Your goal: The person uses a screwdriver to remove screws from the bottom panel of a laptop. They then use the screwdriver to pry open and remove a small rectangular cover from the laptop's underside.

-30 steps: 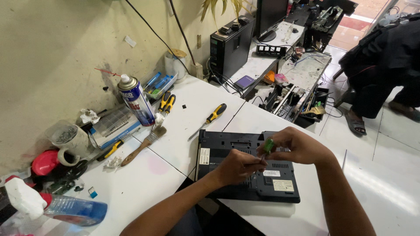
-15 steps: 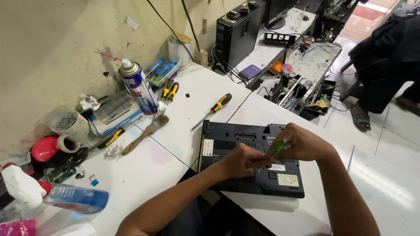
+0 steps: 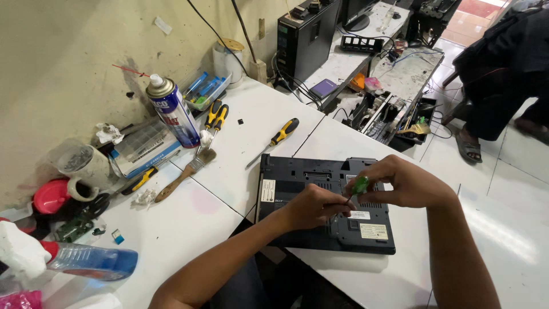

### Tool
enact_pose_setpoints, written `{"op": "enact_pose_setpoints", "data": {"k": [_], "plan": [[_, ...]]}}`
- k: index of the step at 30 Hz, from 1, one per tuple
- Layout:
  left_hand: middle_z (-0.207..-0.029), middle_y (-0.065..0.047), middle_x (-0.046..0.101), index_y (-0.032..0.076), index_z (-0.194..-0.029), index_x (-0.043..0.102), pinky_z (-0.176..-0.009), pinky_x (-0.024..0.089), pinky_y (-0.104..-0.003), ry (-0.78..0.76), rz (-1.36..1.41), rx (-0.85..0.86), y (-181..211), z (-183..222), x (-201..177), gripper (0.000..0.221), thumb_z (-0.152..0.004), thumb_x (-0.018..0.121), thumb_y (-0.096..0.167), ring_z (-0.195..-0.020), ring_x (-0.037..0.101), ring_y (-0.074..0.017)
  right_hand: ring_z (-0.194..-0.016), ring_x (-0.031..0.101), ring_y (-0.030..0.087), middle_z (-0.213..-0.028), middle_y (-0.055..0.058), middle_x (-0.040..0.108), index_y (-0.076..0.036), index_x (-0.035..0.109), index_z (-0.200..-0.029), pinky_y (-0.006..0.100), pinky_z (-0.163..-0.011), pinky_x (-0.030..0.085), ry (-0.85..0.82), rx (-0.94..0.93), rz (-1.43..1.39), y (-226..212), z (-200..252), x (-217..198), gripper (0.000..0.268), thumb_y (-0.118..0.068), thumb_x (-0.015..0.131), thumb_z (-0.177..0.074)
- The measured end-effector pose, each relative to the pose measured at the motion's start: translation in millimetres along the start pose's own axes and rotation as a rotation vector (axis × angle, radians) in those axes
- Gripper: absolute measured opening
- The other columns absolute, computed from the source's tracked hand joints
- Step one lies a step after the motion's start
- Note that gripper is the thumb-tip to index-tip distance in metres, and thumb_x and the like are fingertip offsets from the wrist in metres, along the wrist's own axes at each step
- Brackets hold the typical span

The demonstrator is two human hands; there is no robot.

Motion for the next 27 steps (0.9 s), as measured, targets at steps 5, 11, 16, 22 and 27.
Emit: {"op": "enact_pose_setpoints", "data": {"k": [5,11,16,22,27], "plan": [[-0.101,-0.011,0.083,0.005,-0.123,0.075,-0.082,0.068,-0.03,-0.06,-0.035,0.114,8,-2,-3,0.018,-0.106,0.069,0.004,-0.089,0.083,-0.0185,-0.089,0.087,0.019,-0.111,0.01,0.088,-0.007,0.08,-0.123,0.03,-0.072,0.071,-0.016,0.0,0.043,4,8,-3,0.031,-0.021,0.073,-0.096],[-0.102,-0.01,0.083,0.005,-0.125,0.075,-0.08,0.067,-0.027,-0.089,0.017,0.059,4,-2,-2,0.02,-0.106,0.069,0.003,-0.09,0.082,-0.016,-0.094,0.086,0.02,-0.118,0.011,0.086,-0.008,0.074,-0.131,0.032,-0.076,0.069,0.021,-0.097,-0.012,9,10,-4,0.035,-0.02,0.07,-0.099],[-0.103,-0.007,0.083,0.007,-0.124,0.076,-0.076,0.065,-0.028,-0.101,-0.002,0.071,1,-1,1,0.019,-0.106,0.07,0.006,-0.084,0.081,-0.0142,-0.085,0.082,0.019,-0.103,0.007,0.087,-0.008,0.079,-0.115,0.032,-0.071,0.067,0.04,-0.138,0.014,-2,11,-3,0.022,-0.02,0.072,-0.098],[-0.103,-0.007,0.083,0.008,-0.128,0.074,-0.078,0.066,-0.028,-0.106,0.018,0.08,-1,1,2,0.022,-0.108,0.067,0.002,-0.086,0.08,-0.014,-0.085,0.08,0.018,-0.098,0.008,0.085,-0.008,0.081,-0.105,0.03,-0.069,0.065,0.097,-0.05,-0.023,7,15,-5,0.019,-0.017,0.082,-0.089],[-0.099,-0.005,0.083,0.012,-0.124,0.076,-0.079,0.065,-0.028,-0.074,-0.022,0.075,-3,1,6,0.019,-0.108,0.069,0.007,-0.084,0.08,-0.0131,-0.093,0.085,0.02,-0.108,0.007,0.087,-0.011,0.074,-0.127,0.034,-0.077,0.07,0.052,-0.109,0.058,-2,19,-5,0.035,-0.016,0.078,-0.093]]}}
Point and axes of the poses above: each hand's wrist, its own z-axis away from the middle knuckle, its own x-axis out of the palm, y = z × x, the point moved 7 cm from there along -z, towards the middle knuckle
